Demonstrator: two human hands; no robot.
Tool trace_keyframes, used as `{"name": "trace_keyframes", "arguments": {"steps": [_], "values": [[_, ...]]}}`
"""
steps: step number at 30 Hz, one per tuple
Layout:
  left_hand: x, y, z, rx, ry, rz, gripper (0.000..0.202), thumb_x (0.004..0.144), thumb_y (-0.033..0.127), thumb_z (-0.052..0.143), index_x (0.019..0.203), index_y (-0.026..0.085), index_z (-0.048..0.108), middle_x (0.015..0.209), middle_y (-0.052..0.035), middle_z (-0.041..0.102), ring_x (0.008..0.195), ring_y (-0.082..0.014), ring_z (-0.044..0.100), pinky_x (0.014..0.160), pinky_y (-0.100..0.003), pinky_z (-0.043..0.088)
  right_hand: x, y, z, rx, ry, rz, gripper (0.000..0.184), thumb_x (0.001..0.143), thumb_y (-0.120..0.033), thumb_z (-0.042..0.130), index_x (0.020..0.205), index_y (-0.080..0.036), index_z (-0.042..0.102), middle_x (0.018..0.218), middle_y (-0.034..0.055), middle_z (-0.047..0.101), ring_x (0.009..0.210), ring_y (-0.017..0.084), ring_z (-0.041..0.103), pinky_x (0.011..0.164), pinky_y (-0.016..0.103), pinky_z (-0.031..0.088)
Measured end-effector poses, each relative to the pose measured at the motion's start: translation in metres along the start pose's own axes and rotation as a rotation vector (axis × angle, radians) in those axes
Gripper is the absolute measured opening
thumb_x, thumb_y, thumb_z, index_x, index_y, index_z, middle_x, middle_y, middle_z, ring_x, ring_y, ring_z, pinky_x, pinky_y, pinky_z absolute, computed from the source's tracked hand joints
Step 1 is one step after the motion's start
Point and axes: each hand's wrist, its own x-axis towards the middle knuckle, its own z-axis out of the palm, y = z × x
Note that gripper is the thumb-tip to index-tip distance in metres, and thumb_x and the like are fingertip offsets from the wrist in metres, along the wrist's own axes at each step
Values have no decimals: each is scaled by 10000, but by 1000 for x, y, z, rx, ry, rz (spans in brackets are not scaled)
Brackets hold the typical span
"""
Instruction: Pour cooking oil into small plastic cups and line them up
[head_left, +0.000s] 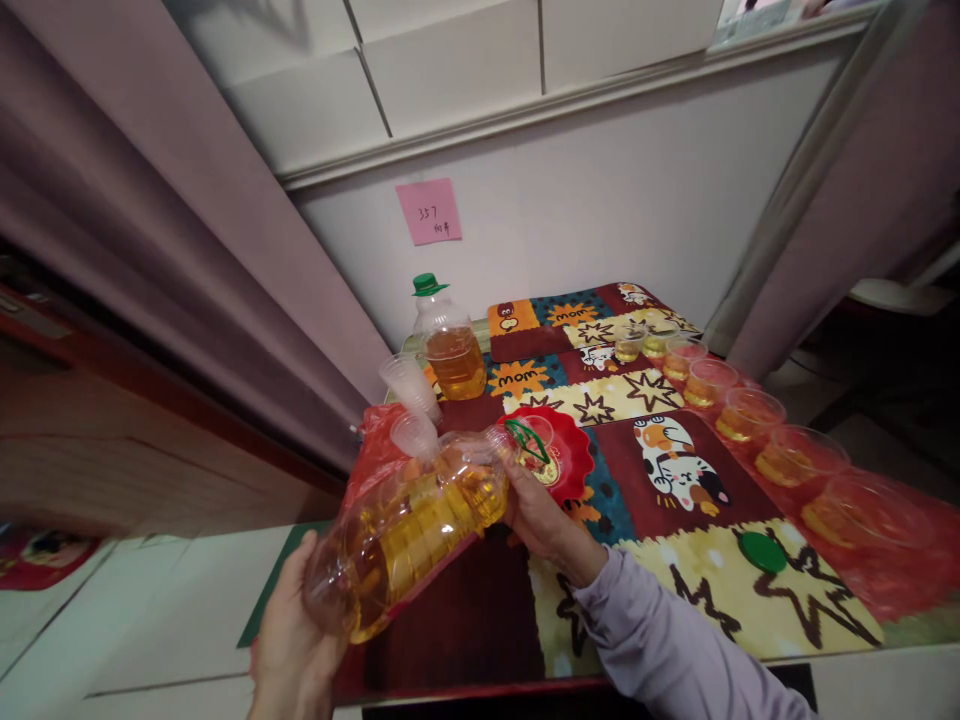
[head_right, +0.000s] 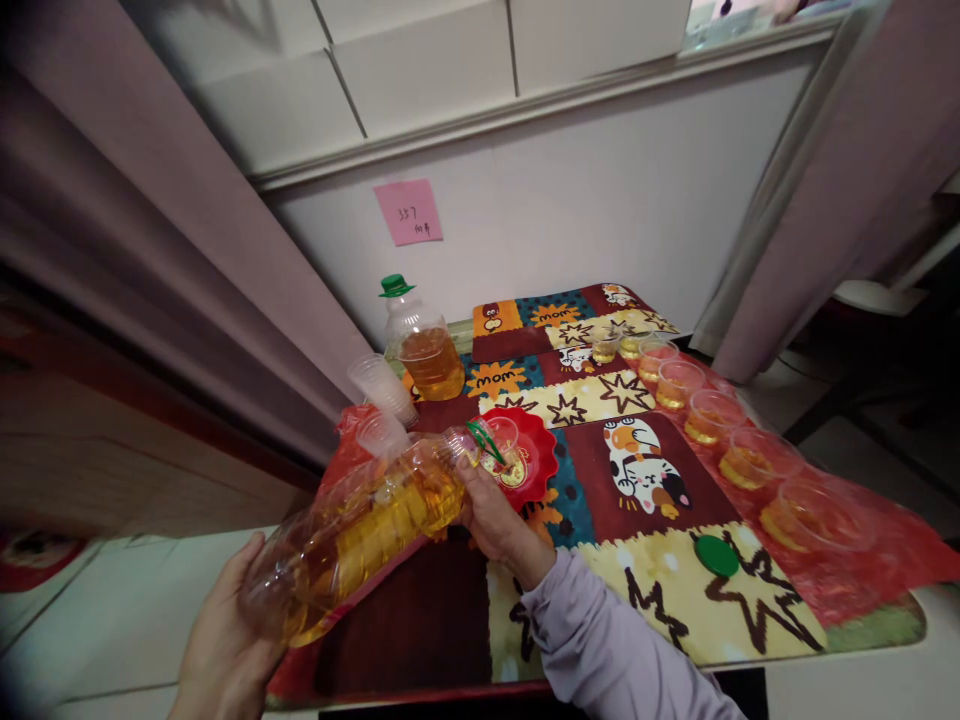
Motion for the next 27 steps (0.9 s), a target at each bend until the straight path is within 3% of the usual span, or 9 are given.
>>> {"name": "trace_keyframes", "arguments": {"steps": [11,17,24,27], "values": [[2,0,-1,10,-22,6,230,937,141,506,915,155,734,750,-30,802,609,-189,749,657,-318,659,2,5,-6,-28,3,-22,540,893,-681,701,1247,-275,731,1259,62,779,1258,295,685,1058,491,561],[-4,2,4,-2,0,-9,230,933,126,502,903,146,729,743,-29,801,583,-175,739,593,-276,638,2,5,-6,-16,-14,-16,540,916,-679,674,1275,-278,714,1284,73,767,1255,302,686,1041,512,568],[-4,1,1,10,-10,-11,193,908,145,542,916,151,735,750,-38,799,608,-201,745,649,-346,667,3,7,-9,-16,-18,-9,558,907,-685,682,1303,-293,694,1296,69,759,1243,304,689,1002,494,590],[-4,1,2,-2,2,-4,204,917,133,528,897,147,731,743,-34,797,591,-188,740,625,-323,661,3,8,-10,-12,-10,-18,554,907,-673,692,1295,-278,694,1269,71,769,1262,297,679,1007,479,589]]}}
